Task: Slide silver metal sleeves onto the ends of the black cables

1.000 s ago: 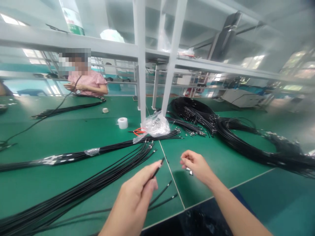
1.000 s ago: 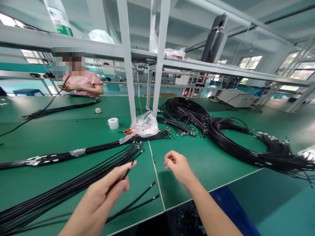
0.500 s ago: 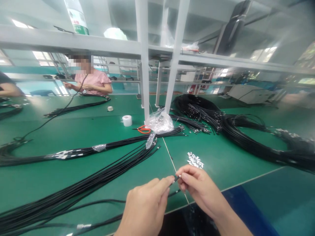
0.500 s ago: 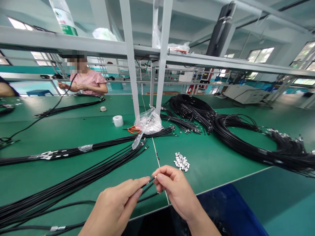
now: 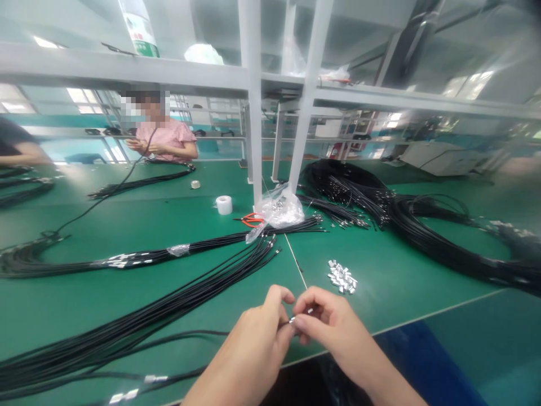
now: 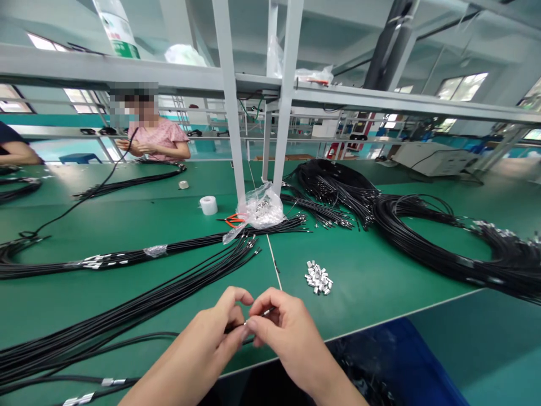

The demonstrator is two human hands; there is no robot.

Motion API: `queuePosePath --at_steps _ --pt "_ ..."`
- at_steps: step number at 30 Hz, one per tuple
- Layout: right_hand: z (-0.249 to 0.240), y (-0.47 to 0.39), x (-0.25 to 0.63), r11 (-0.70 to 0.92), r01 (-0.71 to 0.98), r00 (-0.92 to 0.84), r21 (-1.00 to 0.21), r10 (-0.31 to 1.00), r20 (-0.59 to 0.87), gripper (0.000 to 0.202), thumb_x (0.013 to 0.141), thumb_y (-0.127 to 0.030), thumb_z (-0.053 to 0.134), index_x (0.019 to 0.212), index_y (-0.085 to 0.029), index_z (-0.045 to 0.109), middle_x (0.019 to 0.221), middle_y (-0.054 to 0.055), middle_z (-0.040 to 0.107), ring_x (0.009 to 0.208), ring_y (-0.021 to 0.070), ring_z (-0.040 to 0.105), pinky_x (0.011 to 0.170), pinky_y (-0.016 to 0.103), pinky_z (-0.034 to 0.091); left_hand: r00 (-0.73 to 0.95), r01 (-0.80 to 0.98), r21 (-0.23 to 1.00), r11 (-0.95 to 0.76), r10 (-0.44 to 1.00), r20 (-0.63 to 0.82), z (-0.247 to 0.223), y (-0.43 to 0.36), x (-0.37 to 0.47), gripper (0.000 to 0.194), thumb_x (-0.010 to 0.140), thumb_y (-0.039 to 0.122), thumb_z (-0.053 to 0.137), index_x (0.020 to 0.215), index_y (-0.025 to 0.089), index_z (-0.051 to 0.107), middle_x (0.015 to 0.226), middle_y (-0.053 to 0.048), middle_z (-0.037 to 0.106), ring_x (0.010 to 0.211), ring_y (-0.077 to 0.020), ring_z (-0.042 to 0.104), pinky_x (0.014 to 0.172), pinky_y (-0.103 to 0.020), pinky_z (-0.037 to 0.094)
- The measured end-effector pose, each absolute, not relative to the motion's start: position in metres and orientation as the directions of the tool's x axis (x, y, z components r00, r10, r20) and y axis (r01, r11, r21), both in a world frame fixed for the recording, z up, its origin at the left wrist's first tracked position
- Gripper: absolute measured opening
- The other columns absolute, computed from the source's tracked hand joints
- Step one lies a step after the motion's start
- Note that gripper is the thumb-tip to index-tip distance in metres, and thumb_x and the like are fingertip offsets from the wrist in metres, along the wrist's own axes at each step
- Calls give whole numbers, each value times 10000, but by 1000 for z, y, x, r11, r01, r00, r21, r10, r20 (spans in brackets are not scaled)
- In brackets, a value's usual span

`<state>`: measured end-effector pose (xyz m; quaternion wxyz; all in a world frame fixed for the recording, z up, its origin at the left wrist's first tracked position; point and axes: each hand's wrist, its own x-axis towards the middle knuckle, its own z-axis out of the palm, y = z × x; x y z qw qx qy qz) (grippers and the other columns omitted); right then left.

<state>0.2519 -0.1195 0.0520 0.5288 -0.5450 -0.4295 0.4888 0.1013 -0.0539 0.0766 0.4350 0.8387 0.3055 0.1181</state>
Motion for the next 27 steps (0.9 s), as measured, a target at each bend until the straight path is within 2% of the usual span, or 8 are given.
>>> queuePosePath --at_steps 3,6,9,12,16,21,24,27 --pt "52 -121 254 -55 23 174 -998 983 -50 142 801 -321 579 820 -183 550 666 -22 574 622 126 559 614 249 430 780 396 808 -436 624 -46 76 -52 99 141 875 238 438 1010 263 470 716 72 591 632 -107 520 560 -184 339" --pt "51 -129 257 -49 295 237 -954 971 23 226 815 -400 538 718 -197 561 646 -16 538 621 133 502 582 242 393 793 392 749 -534 609 20 81 -52 100 38 862 264 498 849 251 531 711 77 593 659 -102 533 571 -180 339" --pt "47 -133 260 -47 476 274 -878 957 98 276 811 -467 499 705 -223 574 659 -1 546 630 155 498 572 250 393 811 414 595 -689 576 101 84 -49 97 40 823 258 580 800 243 550 772 78 609 720 -105 551 612 -181 352" --pt "40 -130 268 -81 492 301 -867 950 82 325 773 -536 489 678 -236 571 584 1 510 540 160 477 502 256 389 810 526 377 -762 584 50 79 -42 76 80 794 287 626 820 240 566 856 61 624 788 -119 554 675 -202 367" --pt "27 -120 282 -131 420 287 -898 958 -6 380 724 -588 495 612 -229 547 527 -4 448 500 155 443 478 260 392 697 716 133 -686 712 -81 70 -35 21 69 741 209 661 780 226 607 997 15 624 925 -169 530 771 -264 363" --pt "1 -115 296 -180 419 144 -890 981 -130 263 797 -436 504 672 -208 539 567 -21 472 526 132 433 504 246 346 569 822 53 -566 817 -93 68 -14 -13 52 776 223 580 796 232 626 876 -9 630 888 -194 543 733 -288 373" --pt "-4 -115 314 -251 538 211 -805 964 -159 181 813 -368 483 843 -215 576 554 -27 519 522 144 477 514 251 341 528 849 38 -528 849 -11 60 13 11 177 871 278 426 947 233 579 947 -32 611 915 -199 538 735 -294 378" --pt "8 -115 344 -342 694 413 -634 910 -39 232 828 -368 433 942 -218 570 585 -14 572 556 163 524 539 259 359 486 873 30 -486 874 9 47 38 43 178 860 250 415 877 204 586 907 -69 614 865 -228 568 690 -312 389"
